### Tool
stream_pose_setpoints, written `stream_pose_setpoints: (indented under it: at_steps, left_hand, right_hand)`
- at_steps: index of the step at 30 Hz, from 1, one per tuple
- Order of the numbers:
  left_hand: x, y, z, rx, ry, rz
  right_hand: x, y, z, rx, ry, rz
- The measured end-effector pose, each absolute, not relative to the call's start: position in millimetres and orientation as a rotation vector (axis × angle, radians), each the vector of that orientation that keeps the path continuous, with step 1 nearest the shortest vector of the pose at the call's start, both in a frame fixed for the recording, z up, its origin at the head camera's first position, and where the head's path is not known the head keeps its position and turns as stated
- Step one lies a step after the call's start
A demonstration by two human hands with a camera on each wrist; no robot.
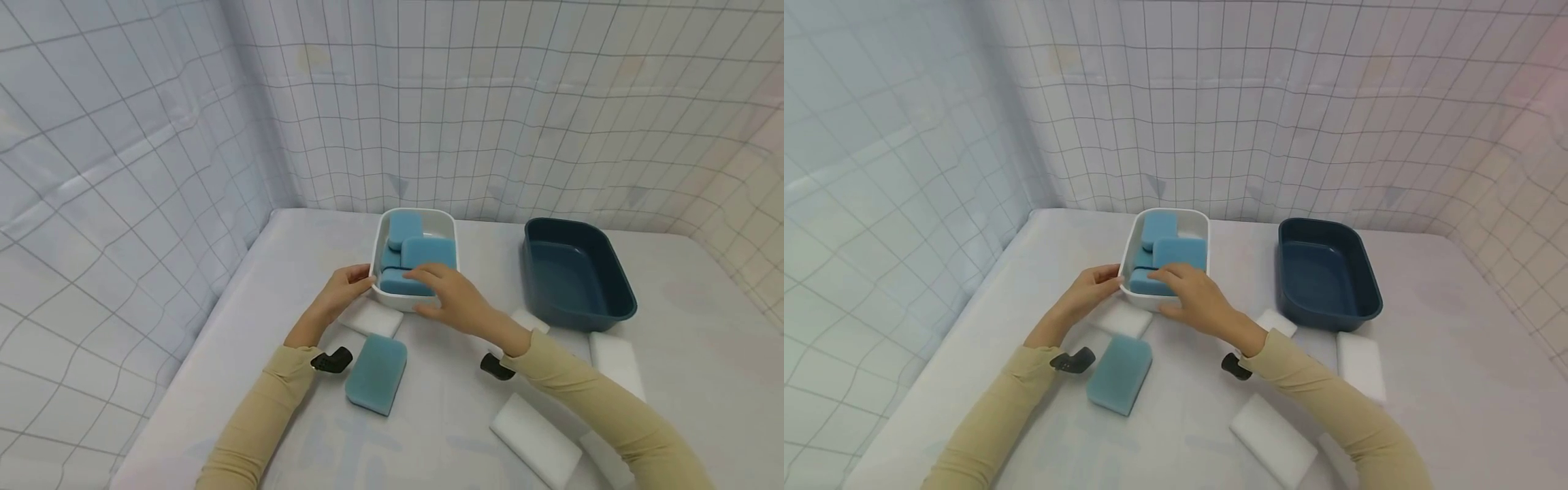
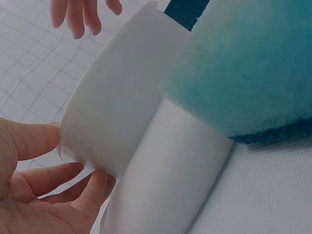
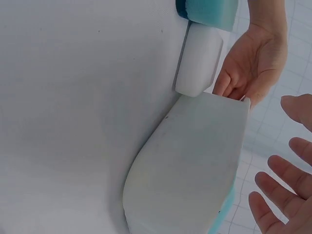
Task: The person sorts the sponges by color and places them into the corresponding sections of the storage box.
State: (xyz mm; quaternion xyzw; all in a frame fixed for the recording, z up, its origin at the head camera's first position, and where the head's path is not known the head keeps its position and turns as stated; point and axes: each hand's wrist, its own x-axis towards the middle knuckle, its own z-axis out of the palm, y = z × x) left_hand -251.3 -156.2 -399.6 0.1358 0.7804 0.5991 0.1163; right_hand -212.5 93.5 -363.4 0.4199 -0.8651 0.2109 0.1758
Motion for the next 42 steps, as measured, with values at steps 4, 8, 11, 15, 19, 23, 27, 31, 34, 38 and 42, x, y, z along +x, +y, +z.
stream_pose_setpoints:
  at_steps: [4,8,11,15,19,23,27,31,34,38,42]
  left_hand:
    - [-251.6,-157.9,-399.6,0.380,2.279,1.755]
    - [-252.3,-159.6,-398.3,0.377,2.286,1.750]
    - [-253.0,-160.3,-397.3,0.382,2.282,1.752]
    - [-252.6,-161.1,-396.7,0.392,2.265,1.766]
    - [-251.5,-161.4,-397.9,0.405,2.261,1.765]
    - [-251.2,-161.3,-398.9,0.393,2.253,1.776]
    - [-251.3,-161.6,-398.7,0.406,2.252,1.776]
    - [-252.1,-161.6,-398.9,0.428,2.248,1.771]
    - [-253.0,-161.4,-400.2,0.431,2.248,1.769]
    - [-253.8,-160.3,-401.1,0.435,2.264,1.756]
    - [-255.6,-158.4,-399.6,0.438,2.273,1.752]
  right_hand:
    - [-208.2,92.1,-362.4,1.267,-2.432,0.644]
    - [-204.7,90.9,-361.4,1.317,-2.426,0.660]
    - [-203.6,90.8,-362.1,1.344,-2.446,0.686]
    - [-204.3,90.8,-366.2,1.426,-2.504,0.732]
    - [-205.2,89.8,-370.5,1.532,-2.514,0.754]
    - [-204.0,88.3,-371.8,1.592,-2.469,0.770]
    - [-202.4,87.5,-371.8,1.619,-2.469,0.776]
    - [-200.9,88.1,-372.2,1.655,-2.539,0.812]
    - [-200.5,88.2,-372.7,1.716,-2.596,0.839]
    - [-201.0,87.6,-372.9,1.812,-2.594,0.806]
    - [-202.8,86.2,-373.7,1.858,-2.550,0.741]
